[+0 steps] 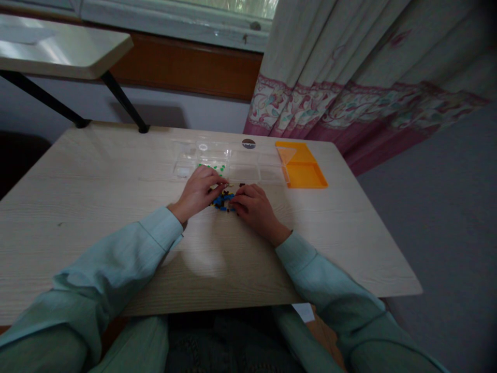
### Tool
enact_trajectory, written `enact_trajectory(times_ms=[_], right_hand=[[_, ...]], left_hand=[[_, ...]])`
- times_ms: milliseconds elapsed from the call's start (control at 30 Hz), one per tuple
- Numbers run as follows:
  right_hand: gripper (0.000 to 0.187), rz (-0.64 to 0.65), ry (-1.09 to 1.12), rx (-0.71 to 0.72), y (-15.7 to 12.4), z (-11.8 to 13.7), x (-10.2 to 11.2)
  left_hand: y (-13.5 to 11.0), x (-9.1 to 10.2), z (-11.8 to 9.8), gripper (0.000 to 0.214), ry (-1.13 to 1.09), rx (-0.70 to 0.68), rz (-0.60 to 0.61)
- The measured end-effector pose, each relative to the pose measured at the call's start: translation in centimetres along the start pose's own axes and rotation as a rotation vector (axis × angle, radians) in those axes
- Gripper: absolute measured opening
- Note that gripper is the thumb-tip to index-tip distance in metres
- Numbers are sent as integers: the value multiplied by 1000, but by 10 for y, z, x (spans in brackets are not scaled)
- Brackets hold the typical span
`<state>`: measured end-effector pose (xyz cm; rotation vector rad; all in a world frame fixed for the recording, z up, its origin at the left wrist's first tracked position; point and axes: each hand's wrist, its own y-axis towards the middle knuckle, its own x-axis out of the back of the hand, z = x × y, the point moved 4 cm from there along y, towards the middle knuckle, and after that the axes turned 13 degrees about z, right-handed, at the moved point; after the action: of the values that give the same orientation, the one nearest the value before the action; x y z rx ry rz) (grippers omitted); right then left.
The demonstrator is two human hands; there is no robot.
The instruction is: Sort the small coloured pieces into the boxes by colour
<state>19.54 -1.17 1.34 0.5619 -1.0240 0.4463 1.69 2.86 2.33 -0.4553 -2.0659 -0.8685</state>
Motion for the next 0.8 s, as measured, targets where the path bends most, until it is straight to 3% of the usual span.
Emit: enact_trajectory(times_ms=[300,800], right_hand=[[7,-147,238,-109,-1,-15,4],[8,-166,307,-133,0,-17,3]], left_hand=[[-4,2,16,22,21,198,-116],[-7,8,26,20,114,374,-185]])
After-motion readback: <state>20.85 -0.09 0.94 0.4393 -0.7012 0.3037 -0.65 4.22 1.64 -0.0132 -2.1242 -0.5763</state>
